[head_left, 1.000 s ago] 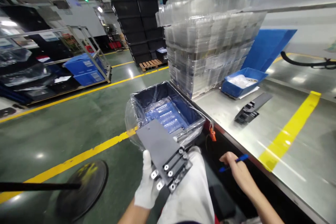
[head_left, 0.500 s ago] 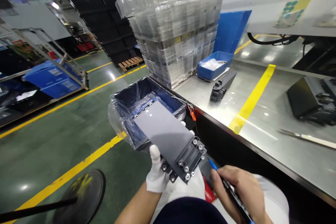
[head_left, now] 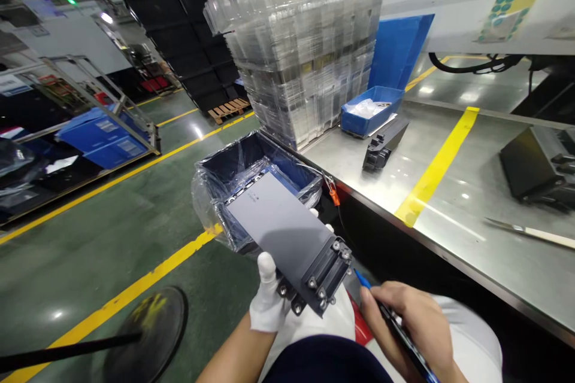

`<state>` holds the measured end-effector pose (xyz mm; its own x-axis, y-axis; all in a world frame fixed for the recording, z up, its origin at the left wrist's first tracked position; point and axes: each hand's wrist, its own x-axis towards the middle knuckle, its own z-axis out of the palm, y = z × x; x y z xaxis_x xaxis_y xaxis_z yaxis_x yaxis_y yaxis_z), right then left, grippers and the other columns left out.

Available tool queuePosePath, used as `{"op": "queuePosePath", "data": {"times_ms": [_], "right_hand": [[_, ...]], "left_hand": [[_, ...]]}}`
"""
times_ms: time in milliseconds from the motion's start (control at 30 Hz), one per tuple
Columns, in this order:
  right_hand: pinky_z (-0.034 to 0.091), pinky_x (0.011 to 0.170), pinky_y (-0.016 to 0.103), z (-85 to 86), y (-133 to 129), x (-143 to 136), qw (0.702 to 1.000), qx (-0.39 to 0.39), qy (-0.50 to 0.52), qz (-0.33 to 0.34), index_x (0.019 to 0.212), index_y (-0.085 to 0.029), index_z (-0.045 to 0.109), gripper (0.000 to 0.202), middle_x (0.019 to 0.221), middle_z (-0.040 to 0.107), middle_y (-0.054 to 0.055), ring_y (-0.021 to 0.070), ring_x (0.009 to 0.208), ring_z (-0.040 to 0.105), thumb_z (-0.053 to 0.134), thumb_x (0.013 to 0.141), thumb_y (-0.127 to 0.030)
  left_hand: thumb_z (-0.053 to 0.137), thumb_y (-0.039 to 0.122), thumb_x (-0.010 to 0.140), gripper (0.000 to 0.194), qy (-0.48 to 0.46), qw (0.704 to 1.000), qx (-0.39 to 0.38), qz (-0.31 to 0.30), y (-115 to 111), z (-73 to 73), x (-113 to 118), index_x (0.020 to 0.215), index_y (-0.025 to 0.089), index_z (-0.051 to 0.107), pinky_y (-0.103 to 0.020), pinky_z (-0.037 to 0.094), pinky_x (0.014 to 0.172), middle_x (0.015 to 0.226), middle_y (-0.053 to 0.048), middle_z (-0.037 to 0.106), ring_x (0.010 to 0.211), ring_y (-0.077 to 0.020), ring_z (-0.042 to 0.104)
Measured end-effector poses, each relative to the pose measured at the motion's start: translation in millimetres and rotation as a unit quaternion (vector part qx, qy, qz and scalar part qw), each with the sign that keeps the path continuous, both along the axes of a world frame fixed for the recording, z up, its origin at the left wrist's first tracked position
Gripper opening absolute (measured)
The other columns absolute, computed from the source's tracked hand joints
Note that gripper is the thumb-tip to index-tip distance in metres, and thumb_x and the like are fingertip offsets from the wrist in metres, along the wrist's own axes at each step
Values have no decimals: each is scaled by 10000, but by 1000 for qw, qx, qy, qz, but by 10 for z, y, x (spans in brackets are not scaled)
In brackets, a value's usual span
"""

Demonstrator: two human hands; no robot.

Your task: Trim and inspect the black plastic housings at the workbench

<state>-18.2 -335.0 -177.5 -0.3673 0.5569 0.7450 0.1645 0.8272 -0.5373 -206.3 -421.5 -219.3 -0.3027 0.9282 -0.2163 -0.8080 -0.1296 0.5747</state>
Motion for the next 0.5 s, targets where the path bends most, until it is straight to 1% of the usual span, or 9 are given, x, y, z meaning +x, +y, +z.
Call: {"op": "queuePosePath", "data": {"times_ms": [33,133,200,300,400,500], "right_hand": [[459,561,223,19,-9,2,1000,10,4,-3,865,-201,582,129,643,657,-32,101,533,627,651,944,-126],[432,535,220,49,-19,-9,1000,24,7,16,870,-199,563,147,617,634,-46,86,494,577,642,935,-94],[435,543,214,60,-15,-16,999,6,1,35,874,-195,564,164,631,636,-45,77,495,567,652,920,-64],[460,583,220,91,-19,-2,999,-13,-8,44,874,-197,571,172,651,647,-37,84,529,591,657,913,-53],[421,540,239,112,-40,14,997,-2,3,75,894,-196,591,161,611,601,-47,91,495,522,634,912,-43],[359,493,255,82,-64,-14,994,0,20,110,888,-197,608,174,567,541,-62,92,457,443,625,905,-24]], "left_hand": [[677,819,736,904,0,1000,-4,8,-1,-5,-1,1430,242,624,-464,305,1275,1351,-103,714,1438,-341,501],[684,812,734,910,16,999,-12,28,0,-20,-4,1441,244,612,-465,303,1275,1347,-104,715,1427,-340,514],[678,794,757,886,17,1000,-2,24,1,-35,-6,1456,257,595,-464,293,1280,1361,-92,707,1430,-332,512],[631,767,823,809,7,1000,21,21,5,-62,-12,1469,282,579,-469,274,1289,1398,-66,684,1448,-320,491],[613,741,856,765,-7,999,32,18,27,-69,-19,1460,271,590,-490,260,1292,1430,-67,660,1477,-327,449],[638,722,854,762,-22,999,42,15,74,-47,-22,1451,251,600,-506,249,1293,1431,-74,658,1476,-337,449]]}}
